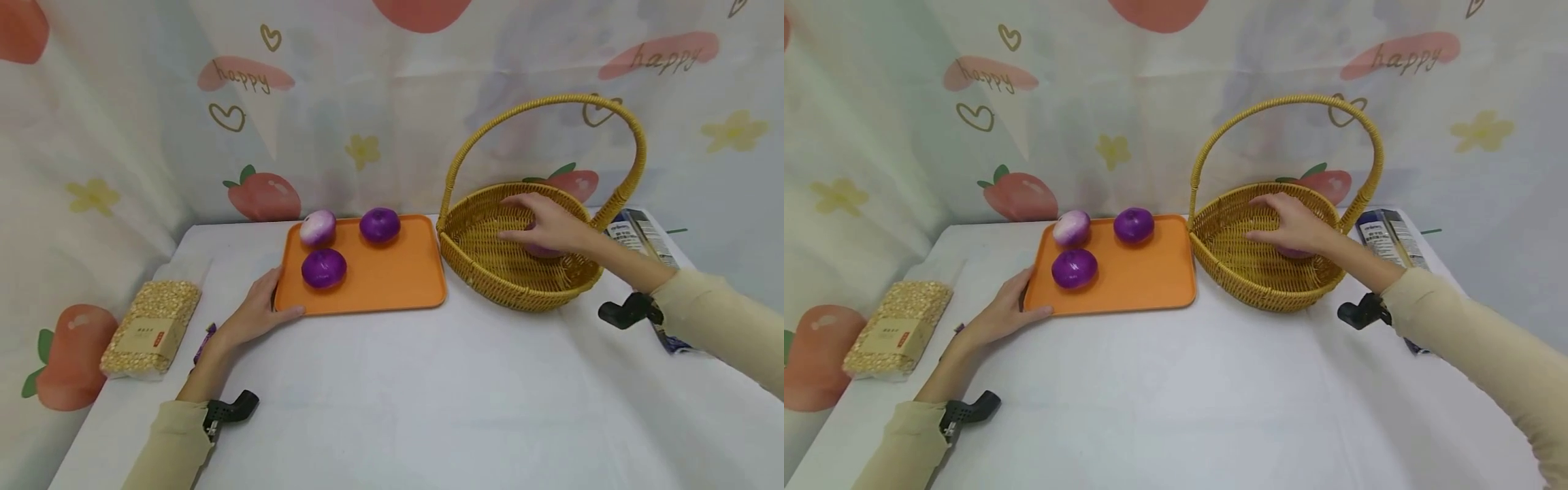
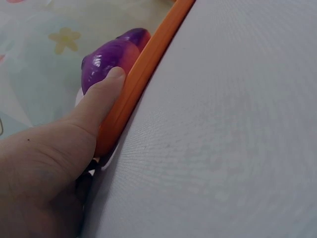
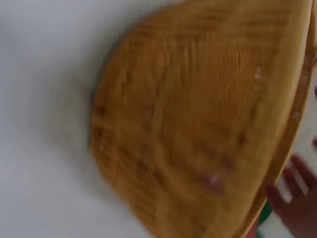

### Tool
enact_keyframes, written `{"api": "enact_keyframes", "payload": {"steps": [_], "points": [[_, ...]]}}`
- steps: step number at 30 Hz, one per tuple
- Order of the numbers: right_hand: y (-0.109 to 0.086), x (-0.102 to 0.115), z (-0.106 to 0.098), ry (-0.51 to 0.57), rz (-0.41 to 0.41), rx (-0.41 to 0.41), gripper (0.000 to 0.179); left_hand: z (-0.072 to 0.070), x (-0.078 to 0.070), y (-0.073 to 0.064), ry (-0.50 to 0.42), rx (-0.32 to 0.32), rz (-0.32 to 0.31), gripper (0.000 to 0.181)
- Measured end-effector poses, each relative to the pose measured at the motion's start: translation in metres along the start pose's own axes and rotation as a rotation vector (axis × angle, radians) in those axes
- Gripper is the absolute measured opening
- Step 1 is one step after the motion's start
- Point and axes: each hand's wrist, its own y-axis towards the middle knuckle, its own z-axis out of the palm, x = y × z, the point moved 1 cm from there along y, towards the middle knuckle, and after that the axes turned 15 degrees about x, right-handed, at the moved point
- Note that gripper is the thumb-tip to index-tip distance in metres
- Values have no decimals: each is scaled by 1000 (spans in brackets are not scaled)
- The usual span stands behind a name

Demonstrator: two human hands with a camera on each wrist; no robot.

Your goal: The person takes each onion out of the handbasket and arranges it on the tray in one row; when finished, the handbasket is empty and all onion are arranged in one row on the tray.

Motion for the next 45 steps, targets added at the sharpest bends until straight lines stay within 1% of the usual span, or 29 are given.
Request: {"api": "enact_keyframes", "payload": {"steps": [3,7,11,14,17,21,24,26,28,33,37,41,45], "points": [[5,-15,-10,-22,-18,54,65,1,0,0,-2,0,-6,98],[12,-25,-23,34,2,108,64,2,0,1,-1,3,-10,99],[17,-28,-33,98,23,176,62,3,1,2,5,2,-15,99],[19,-30,-38,107,45,227,61,2,1,1,7,-2,-18,99],[18,-32,-44,109,82,245,61,0,0,0,5,-2,-19,98],[19,-34,-48,128,124,233,63,-1,0,0,7,-3,-22,98],[22,-36,-45,139,131,232,64,1,-1,0,9,-1,-30,98],[24,-37,-42,144,135,217,63,2,-1,0,5,2,-37,98],[24,-37,-40,161,149,184,62,3,-1,1,6,2,-38,98],[19,-36,-36,194,234,77,65,2,-1,1,11,-1,-27,97],[15,-33,-30,224,294,31,68,0,-2,2,17,7,-27,98],[14,-30,-27,240,316,29,67,0,-2,2,15,12,-30,98],[10,-34,-25,256,328,73,68,0,-2,2,7,15,-29,98]]}}
